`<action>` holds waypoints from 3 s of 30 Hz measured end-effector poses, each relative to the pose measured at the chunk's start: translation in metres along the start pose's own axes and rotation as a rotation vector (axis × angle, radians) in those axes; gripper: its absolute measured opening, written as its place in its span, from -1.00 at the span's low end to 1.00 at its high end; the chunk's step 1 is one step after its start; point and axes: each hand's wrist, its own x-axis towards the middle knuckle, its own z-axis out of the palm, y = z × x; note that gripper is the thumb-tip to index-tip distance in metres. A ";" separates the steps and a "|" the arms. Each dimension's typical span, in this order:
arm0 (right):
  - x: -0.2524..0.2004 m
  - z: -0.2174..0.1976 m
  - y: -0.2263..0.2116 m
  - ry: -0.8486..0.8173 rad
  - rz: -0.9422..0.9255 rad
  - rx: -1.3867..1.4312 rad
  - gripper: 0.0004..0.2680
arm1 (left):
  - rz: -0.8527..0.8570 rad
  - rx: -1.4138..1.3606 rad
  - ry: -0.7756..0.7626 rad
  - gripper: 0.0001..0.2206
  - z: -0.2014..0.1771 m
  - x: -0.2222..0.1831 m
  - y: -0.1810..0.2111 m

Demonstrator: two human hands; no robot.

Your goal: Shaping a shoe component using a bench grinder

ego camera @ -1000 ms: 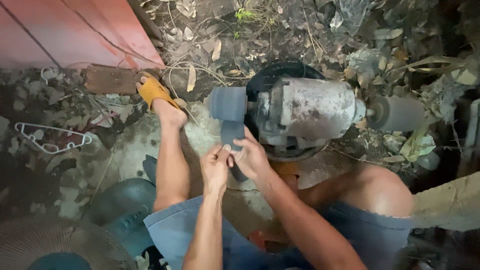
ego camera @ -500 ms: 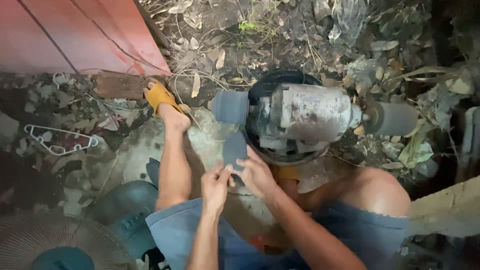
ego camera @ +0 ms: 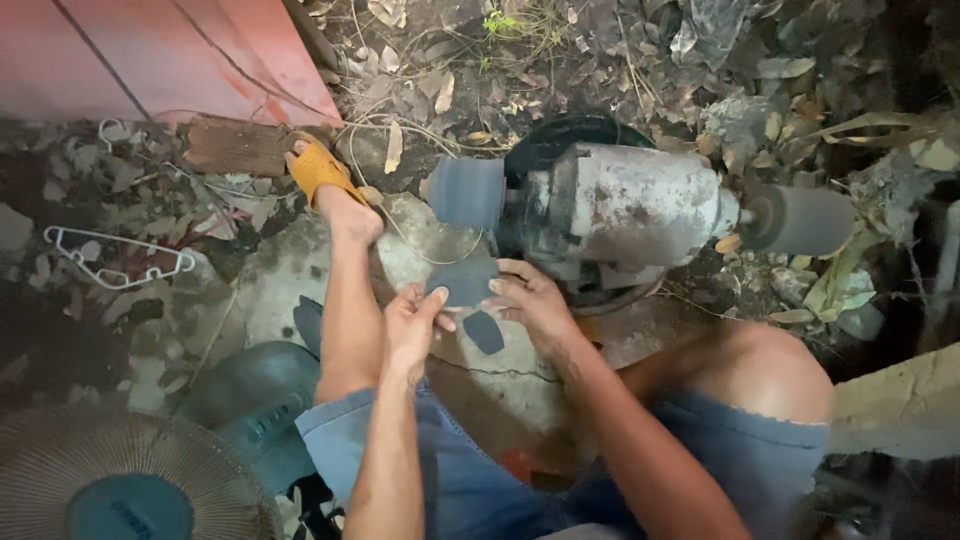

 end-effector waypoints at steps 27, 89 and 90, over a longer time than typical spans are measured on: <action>0.019 0.055 -0.009 -0.246 -0.111 0.638 -0.78 | 0.266 -0.110 0.203 -0.88 0.065 0.003 -0.029; 0.002 0.059 -0.025 -0.132 -0.028 0.715 -0.65 | 0.175 0.142 -0.008 -0.77 0.028 -0.006 0.031; 0.017 0.052 -0.020 -0.138 -0.033 0.713 -0.65 | 0.183 0.141 -0.007 -0.77 0.030 -0.001 0.037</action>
